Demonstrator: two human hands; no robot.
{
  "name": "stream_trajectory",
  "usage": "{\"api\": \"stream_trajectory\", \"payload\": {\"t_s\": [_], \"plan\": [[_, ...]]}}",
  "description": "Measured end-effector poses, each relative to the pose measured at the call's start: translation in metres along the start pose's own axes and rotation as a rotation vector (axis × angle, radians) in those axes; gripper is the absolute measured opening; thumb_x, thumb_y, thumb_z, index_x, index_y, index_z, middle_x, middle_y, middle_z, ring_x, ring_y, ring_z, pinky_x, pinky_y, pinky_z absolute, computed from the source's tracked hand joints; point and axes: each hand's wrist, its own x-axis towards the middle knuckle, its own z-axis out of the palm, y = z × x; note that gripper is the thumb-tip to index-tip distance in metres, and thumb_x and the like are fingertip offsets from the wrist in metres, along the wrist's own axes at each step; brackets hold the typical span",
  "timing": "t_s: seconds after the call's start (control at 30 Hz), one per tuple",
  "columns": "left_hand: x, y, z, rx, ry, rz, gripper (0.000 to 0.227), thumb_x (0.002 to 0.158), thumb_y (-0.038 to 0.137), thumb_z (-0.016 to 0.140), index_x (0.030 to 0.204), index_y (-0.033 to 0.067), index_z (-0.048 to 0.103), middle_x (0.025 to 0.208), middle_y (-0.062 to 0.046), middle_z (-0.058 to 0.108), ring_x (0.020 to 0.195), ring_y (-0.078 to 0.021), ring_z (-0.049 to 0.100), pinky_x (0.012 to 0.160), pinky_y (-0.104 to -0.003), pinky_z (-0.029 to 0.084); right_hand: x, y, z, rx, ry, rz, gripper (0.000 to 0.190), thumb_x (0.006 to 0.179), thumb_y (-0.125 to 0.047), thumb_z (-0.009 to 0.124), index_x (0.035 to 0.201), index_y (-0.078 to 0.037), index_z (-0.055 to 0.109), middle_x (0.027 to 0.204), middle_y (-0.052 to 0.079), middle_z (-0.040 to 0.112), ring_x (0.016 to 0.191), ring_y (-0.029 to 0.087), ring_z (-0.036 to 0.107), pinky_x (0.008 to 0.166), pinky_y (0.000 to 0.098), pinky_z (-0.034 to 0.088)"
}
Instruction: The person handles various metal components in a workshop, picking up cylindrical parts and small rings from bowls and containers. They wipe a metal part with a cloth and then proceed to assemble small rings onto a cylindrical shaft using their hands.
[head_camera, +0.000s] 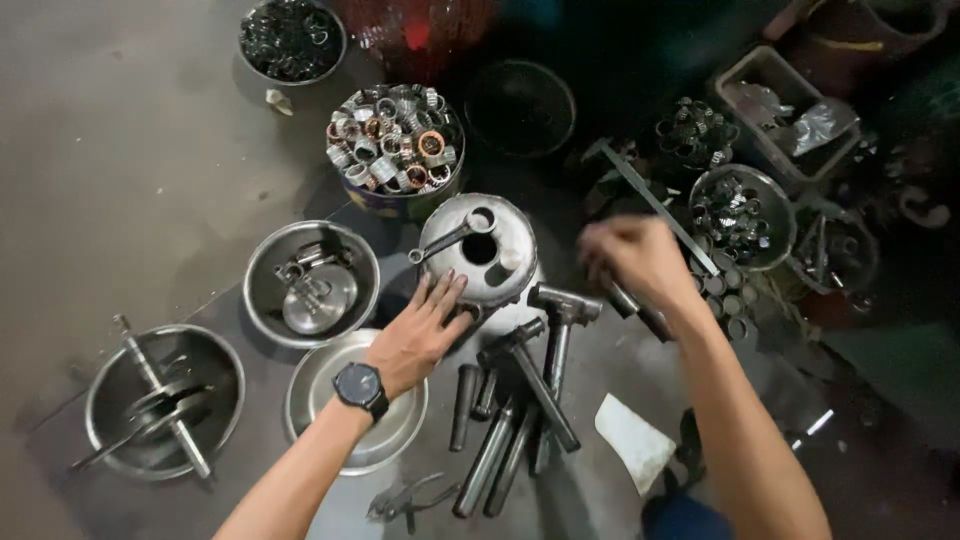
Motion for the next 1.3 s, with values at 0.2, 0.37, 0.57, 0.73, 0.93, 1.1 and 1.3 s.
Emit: {"api": "stream_trajectory", "payload": {"t_s": [0.2, 0.37, 0.57, 0.73, 0.93, 1.1, 1.3], "plan": [[0.001, -0.006, 0.012, -0.197, 0.040, -0.044, 0.057, 0.063, 0.000, 0.068, 0.119, -0.0024, 0.060, 0.152, -0.028, 0.044, 0.144, -0.0449, 0.040, 0.121, -0.056, 0.032, 0.216, 0.129, 0.023, 0.759, 0.193, 0.081, 0.025, 0.099, -0.017, 0.065, 0.105, 0.007, 0.068, 0.088, 0.014, 0.073, 0.070, 0.022, 0.071, 0.063, 0.0341, 0.059], [0.002, -0.013, 0.016, -0.250, 0.079, -0.071, 0.057, 0.058, 0.000, 0.071, 0.115, -0.0012, 0.062, 0.151, -0.026, 0.049, 0.144, -0.0431, 0.044, 0.120, -0.057, 0.036, 0.339, 0.162, 0.061, 0.847, 0.243, 0.252, 0.033, 0.093, -0.035, 0.066, 0.102, -0.003, 0.065, 0.084, 0.009, 0.073, 0.070, 0.024, 0.071, 0.061, 0.0382, 0.059], [0.000, -0.023, 0.025, -0.324, 0.117, -0.085, 0.049, 0.063, -0.001, 0.068, 0.112, -0.0022, 0.064, 0.146, -0.025, 0.054, 0.141, -0.0418, 0.048, 0.116, -0.057, 0.038, 0.447, 0.220, 0.077, 0.771, 0.401, 0.233, 0.046, 0.098, -0.049, 0.071, 0.097, -0.004, 0.068, 0.082, 0.011, 0.057, 0.069, 0.028, 0.049, 0.062, 0.0461, 0.042], [-0.004, -0.024, 0.032, -0.303, 0.169, -0.092, 0.035, 0.078, -0.001, 0.065, 0.114, 0.0001, 0.065, 0.146, -0.021, 0.058, 0.141, -0.0378, 0.052, 0.118, -0.053, 0.041, 0.474, 0.232, 0.075, 0.735, 0.691, 0.064, 0.040, 0.088, -0.033, 0.072, 0.109, 0.000, 0.074, 0.103, 0.010, 0.075, 0.094, 0.025, 0.070, 0.082, 0.0402, 0.056], [-0.001, -0.023, 0.024, -0.287, 0.173, -0.102, 0.033, 0.079, -0.002, 0.064, 0.112, 0.0009, 0.066, 0.145, -0.019, 0.059, 0.140, -0.0343, 0.053, 0.117, -0.051, 0.042, 0.415, 0.167, 0.020, 1.052, 0.426, -0.165, 0.033, 0.092, -0.023, 0.060, 0.112, 0.003, 0.067, 0.099, 0.013, 0.073, 0.086, 0.028, 0.070, 0.074, 0.0425, 0.058], [0.001, -0.018, 0.019, -0.250, 0.192, -0.085, 0.037, 0.074, -0.002, 0.065, 0.111, 0.0018, 0.066, 0.143, -0.018, 0.060, 0.138, -0.0345, 0.054, 0.116, -0.050, 0.042, 0.274, 0.062, -0.039, 0.914, 0.413, -0.129, 0.024, 0.091, -0.017, 0.056, 0.101, 0.004, 0.064, 0.087, 0.017, 0.073, 0.071, 0.028, 0.070, 0.062, 0.0390, 0.056], [-0.003, 0.003, -0.005, -0.291, 0.196, -0.157, 0.035, 0.075, -0.001, 0.069, 0.110, 0.0014, 0.067, 0.140, -0.019, 0.061, 0.134, -0.0373, 0.055, 0.113, -0.049, 0.044, 0.084, -0.019, -0.035, 0.588, 0.401, 0.013, 0.021, 0.095, -0.015, 0.061, 0.093, 0.005, 0.063, 0.074, 0.009, 0.059, 0.056, 0.020, 0.060, 0.050, 0.0338, 0.051]]}}
